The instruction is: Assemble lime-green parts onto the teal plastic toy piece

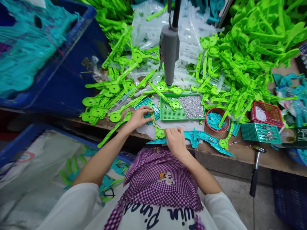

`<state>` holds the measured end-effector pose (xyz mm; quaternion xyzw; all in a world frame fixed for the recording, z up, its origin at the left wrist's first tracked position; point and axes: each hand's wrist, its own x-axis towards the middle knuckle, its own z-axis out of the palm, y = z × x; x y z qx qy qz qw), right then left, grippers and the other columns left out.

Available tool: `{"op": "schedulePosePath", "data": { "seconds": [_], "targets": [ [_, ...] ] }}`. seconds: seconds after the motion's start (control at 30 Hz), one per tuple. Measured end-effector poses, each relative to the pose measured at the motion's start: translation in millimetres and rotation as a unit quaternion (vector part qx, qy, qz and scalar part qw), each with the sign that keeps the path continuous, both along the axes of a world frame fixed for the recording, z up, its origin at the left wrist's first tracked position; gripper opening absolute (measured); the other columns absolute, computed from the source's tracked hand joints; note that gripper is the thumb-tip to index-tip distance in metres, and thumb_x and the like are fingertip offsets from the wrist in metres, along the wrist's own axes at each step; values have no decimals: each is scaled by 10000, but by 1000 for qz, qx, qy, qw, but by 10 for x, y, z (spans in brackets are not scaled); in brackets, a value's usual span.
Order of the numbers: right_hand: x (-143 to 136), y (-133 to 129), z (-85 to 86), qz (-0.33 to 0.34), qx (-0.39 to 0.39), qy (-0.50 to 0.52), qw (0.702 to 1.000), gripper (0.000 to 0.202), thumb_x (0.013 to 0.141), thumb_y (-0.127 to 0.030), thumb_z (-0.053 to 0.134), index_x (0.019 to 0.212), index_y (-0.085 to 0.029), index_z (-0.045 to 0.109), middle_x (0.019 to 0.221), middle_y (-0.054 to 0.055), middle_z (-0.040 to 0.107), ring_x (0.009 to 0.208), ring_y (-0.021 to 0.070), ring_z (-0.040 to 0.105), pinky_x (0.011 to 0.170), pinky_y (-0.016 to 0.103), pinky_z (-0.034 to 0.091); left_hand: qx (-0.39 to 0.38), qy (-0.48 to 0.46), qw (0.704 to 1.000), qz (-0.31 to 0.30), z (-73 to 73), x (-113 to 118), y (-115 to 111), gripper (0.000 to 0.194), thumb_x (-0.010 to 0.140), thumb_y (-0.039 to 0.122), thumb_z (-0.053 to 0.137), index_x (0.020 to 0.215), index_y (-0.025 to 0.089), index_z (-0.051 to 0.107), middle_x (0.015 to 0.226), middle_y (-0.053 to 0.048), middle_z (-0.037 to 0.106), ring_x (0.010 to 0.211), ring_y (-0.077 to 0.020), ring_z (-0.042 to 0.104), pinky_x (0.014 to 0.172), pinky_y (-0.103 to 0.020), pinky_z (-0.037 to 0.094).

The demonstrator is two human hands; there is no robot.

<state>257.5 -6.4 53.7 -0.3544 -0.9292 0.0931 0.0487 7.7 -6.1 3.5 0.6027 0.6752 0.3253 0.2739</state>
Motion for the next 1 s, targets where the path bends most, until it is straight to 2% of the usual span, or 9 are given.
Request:
{"op": "schedulePosePath", "data": {
  "seconds": [0.07, 0.2, 0.3, 0.4, 0.53, 0.63, 0.8, 0.9, 1.0],
  "targets": [
    [71, -52, 30, 6, 25, -10, 1000, 308, 1030, -240, 384, 911, -191, 664, 872, 70, 699, 830, 202, 572, 859, 349, 302, -2, 1, 1000, -1, -3, 1, 2, 308, 750, 306, 735, 1040, 203, 724, 1195, -87, 657, 1101, -279, 617, 1017, -470, 455],
    [-146, -70, 54, -6, 24, 40, 999, 328, 1030, -356, 392, 1169, -189, 638, 1129, 117, 677, 993, 223, 577, 896, 349, 334, 0, 8, 1000, 1, -4, 9, 6, 309, 761, 316, 726, 1046, 199, 721, 1206, -88, 652, 1113, -283, 608, 1025, -474, 443],
    [-454, 7, -16, -15, -18, 16, 1000, 349, 1029, -355, 391, 1239, -186, 613, 1087, 112, 686, 944, 218, 601, 848, 343, 363, 1, 14, 1000, 1, 13, 22, 1, 301, 758, 314, 727, 1041, 211, 721, 1199, -76, 652, 1117, -280, 606, 1048, -472, 424],
    [-618, 88, -90, 2, -37, -49, 998, 319, 1023, -238, 381, 1208, -197, 637, 1027, 101, 698, 927, 223, 607, 787, 341, 375, -2, 18, 1000, 3, 35, 32, -7, 272, 761, 294, 721, 1024, 220, 723, 1192, -66, 651, 1131, -279, 601, 1070, -468, 405],
    [-583, 162, -77, 70, -48, -96, 992, 347, 996, -148, 380, 1238, -159, 628, 1037, 123, 695, 960, 237, 599, 755, 343, 394, 1, 19, 1000, 4, 36, 55, -23, 290, 768, 303, 720, 1041, 208, 723, 1204, -70, 651, 1135, -279, 601, 1072, -462, 405],
    [-504, 199, -35, 116, -51, -102, 987, 389, 989, -123, 357, 1299, -131, 592, 1058, 132, 694, 972, 241, 596, 836, 369, 394, 3, 27, 999, 23, 21, 105, -66, 310, 797, 310, 694, 1090, 210, 716, 1238, -76, 648, 1181, -283, 581, 1090, -466, 394],
    [-437, 215, -42, 118, -53, -86, 988, 442, 982, -101, 359, 1391, -125, 526, 1063, 129, 696, 1008, 237, 574, 1002, 407, 293, -10, 19, 999, 27, 25, 148, -193, 420, 865, 406, 639, 1253, 244, 653, 1365, -75, 605, 1289, -278, 518, 1139, -481, 350],
    [-431, 232, -58, 121, -58, -85, 987, 450, 979, -94, 357, 1390, -127, 536, 1053, 124, 693, 998, 238, 555, 983, 397, 269, -26, 3, 1000, 4, 65, 90, -203, 478, 845, 444, 671, 1287, 264, 638, 1403, -79, 569, 1317, -283, 496, 1152, -483, 333],
    [-424, 265, -65, 127, -55, -77, 987, 446, 972, -92, 371, 1369, -161, 563, 1022, 116, 690, 983, 244, 529, 906, 385, 272, -53, -7, 997, -55, 117, 17, -127, 462, 792, 447, 734, 1222, 284, 686, 1397, -76, 538, 1324, -296, 477, 1156, -482, 325]
  ]
}}
